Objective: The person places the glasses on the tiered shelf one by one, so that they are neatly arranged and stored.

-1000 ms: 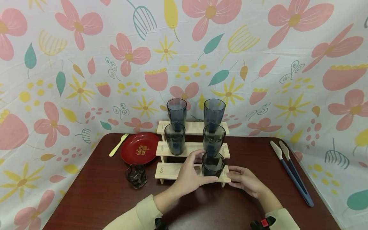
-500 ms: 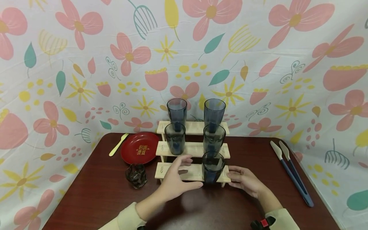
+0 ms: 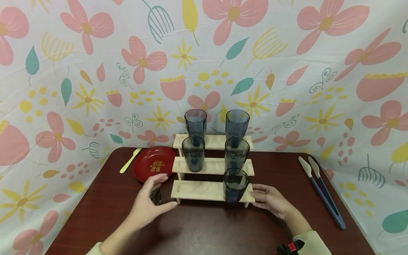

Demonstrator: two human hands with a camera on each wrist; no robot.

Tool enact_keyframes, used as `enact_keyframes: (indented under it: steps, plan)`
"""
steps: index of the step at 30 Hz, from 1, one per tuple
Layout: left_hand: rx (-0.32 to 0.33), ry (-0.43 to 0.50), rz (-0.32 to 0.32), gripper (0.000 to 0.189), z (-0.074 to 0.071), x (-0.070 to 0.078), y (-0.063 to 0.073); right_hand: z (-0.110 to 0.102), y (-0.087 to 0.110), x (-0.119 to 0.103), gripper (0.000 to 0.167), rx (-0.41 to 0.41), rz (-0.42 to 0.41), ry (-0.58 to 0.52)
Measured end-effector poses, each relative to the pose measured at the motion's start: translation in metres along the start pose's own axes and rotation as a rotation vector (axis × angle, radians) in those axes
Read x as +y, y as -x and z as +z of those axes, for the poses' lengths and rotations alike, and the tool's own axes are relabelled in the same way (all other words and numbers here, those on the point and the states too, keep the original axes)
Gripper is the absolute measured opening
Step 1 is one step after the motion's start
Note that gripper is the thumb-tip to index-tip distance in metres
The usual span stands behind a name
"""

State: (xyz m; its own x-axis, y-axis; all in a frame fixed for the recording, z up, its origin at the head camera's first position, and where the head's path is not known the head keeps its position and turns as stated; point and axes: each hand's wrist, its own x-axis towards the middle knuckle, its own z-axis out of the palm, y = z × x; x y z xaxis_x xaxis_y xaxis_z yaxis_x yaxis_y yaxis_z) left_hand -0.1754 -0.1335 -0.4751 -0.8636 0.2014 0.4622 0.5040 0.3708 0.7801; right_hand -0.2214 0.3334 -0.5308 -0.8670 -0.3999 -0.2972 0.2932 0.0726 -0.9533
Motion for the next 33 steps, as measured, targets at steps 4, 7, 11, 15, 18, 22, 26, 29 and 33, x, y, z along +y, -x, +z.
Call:
enact_keyframes:
  steps: [4,7,11,15,18,22,26,29,33]
  plan:
    - [0.063,-0.058,-0.064,0.083,-0.03,-0.017,0.009,0.0,0.0,-0.001,0.077,0.004,0.003,0.006]
    - [0.101,-0.065,-0.138,0.084,-0.044,-0.031,0.017,0.0,0.001,-0.001,0.078,0.007,0.003,0.009]
    - [0.112,-0.054,-0.218,0.091,-0.051,-0.046,0.025,0.0,0.001,-0.002,0.078,0.007,0.006,0.01]
    - [0.091,-0.045,-0.269,0.099,-0.051,-0.058,0.03,0.0,0.001,-0.002,0.078,0.004,0.012,0.007]
    - [0.073,-0.036,-0.289,0.101,-0.049,-0.066,0.032,0.0,0.0,-0.001,0.078,0.006,0.014,0.007]
    - [0.05,-0.03,-0.318,0.102,-0.046,-0.073,0.032,0.0,0.001,0.0,0.078,0.008,0.016,0.006]
    - [0.043,-0.046,-0.346,0.103,-0.043,-0.078,0.033,0.0,0.001,0.0,0.078,0.004,0.014,0.005]
    - [0.042,-0.06,-0.359,0.104,-0.042,-0.082,0.033,0.001,0.001,-0.001,0.078,0.002,0.013,0.002]
    - [0.029,-0.065,-0.371,0.103,-0.04,-0.088,0.032,0.002,0.001,-0.002,0.078,0.004,0.013,0.0]
